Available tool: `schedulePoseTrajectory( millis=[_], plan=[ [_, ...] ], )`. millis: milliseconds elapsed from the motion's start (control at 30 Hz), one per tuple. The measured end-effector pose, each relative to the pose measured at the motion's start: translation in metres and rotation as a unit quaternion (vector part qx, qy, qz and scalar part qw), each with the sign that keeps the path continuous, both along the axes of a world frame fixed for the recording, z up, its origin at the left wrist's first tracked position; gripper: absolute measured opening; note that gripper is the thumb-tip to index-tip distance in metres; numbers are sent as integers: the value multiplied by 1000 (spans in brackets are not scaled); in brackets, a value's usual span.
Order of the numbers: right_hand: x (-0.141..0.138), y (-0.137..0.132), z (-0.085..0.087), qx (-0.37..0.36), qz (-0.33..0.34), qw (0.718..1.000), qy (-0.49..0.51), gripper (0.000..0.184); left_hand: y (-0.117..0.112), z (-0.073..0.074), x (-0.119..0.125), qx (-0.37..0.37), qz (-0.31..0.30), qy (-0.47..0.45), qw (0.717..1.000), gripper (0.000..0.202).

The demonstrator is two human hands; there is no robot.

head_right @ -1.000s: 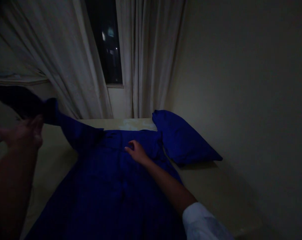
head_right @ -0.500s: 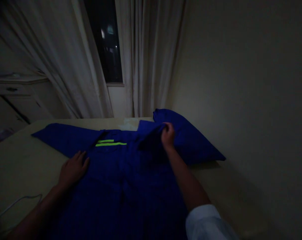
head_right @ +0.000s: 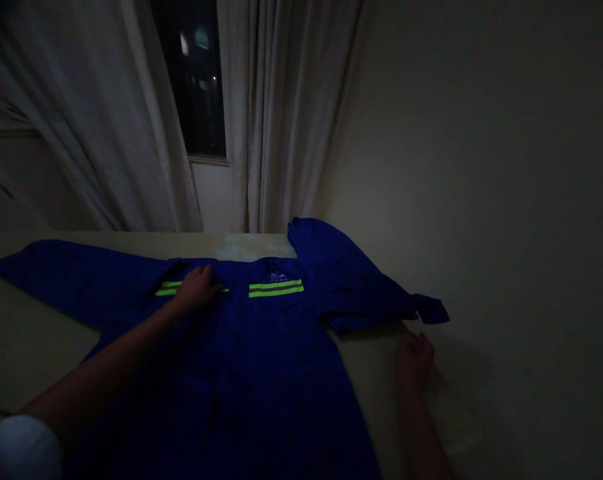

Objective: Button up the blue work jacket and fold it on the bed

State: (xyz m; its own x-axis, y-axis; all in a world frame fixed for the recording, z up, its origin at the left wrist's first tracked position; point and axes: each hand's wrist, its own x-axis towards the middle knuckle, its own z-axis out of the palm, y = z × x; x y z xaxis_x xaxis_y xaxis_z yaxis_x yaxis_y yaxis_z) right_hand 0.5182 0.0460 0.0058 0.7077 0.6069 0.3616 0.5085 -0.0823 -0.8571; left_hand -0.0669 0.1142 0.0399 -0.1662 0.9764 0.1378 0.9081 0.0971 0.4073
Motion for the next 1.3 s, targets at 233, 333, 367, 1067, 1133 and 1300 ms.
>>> schedulePoseTrajectory(
  millis=[233,333,367,1067,1133,1300],
  plan=[
    [-5,11,-16,-53,56,997,-15,56,83,47,-9,83,65,-141,984,25],
    [-4,13,-19,-57,65,996,-34,54,91,50,-4,140,44,-194,970,31],
    [-3,13,-20,-58,63,996,-36,52,84,42,4,132,13,-192,972,31],
    [-12,2,-16,-128,90,982,-107,47,41,-10,75,-14,-104,138,985,60],
    [-13,3,-14,-129,94,981,-108,46,-8,-15,68,-8,-139,140,980,62],
    [-15,1,-11,-107,104,983,-105,41,-184,-29,43,30,-251,193,948,63]
  ],
)
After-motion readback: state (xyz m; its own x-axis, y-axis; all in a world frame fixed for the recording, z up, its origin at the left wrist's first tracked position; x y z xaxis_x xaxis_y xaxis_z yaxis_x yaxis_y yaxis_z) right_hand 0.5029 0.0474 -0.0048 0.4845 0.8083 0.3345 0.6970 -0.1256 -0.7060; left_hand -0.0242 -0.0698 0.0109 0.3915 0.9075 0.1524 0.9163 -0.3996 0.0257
